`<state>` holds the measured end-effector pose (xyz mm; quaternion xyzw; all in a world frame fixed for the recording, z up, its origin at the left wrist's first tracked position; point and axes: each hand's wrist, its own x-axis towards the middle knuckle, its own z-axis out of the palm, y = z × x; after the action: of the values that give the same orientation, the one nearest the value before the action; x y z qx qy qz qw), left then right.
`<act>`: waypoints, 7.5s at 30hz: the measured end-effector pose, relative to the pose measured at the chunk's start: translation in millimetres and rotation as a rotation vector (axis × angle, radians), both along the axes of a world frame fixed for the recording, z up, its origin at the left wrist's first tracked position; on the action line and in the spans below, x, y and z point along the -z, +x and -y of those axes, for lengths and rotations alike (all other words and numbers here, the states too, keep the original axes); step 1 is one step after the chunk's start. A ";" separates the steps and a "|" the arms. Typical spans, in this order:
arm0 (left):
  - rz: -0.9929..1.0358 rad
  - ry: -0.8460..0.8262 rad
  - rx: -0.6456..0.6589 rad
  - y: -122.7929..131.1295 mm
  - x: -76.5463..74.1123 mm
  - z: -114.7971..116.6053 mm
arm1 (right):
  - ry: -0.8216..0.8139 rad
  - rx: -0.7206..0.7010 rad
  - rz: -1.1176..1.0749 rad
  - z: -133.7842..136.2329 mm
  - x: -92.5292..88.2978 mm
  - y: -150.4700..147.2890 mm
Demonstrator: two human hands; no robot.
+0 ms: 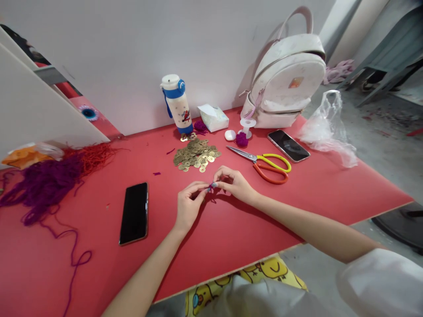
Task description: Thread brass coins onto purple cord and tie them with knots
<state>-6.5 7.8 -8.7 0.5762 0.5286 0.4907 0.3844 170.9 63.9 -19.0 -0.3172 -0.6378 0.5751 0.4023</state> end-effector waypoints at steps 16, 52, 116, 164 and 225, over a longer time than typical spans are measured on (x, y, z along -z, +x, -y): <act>-0.004 -0.026 -0.016 0.7 -1.4 -0.1 | -0.319 -0.218 -0.157 -0.6 -8.1 4.9; 0.029 -0.070 -0.060 1.8 2.4 -0.8 | -0.275 -0.105 -0.308 -0.8 -7.0 3.2; -0.041 -0.087 -0.088 7.0 -6.9 8.7 | 0.431 0.017 0.246 3.7 -3.1 1.3; -0.008 -0.082 -0.129 -5.0 -3.5 -1.6 | 0.390 0.266 0.124 0.0 -9.7 5.6; -0.075 0.135 -0.125 -4.4 -3.8 2.8 | 0.540 0.061 0.303 7.9 -2.8 -3.3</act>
<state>-10.9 5.0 -4.9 0.5847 0.5432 0.5262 0.2934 167.6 56.0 -16.2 -0.3001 -0.8104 0.3185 0.3895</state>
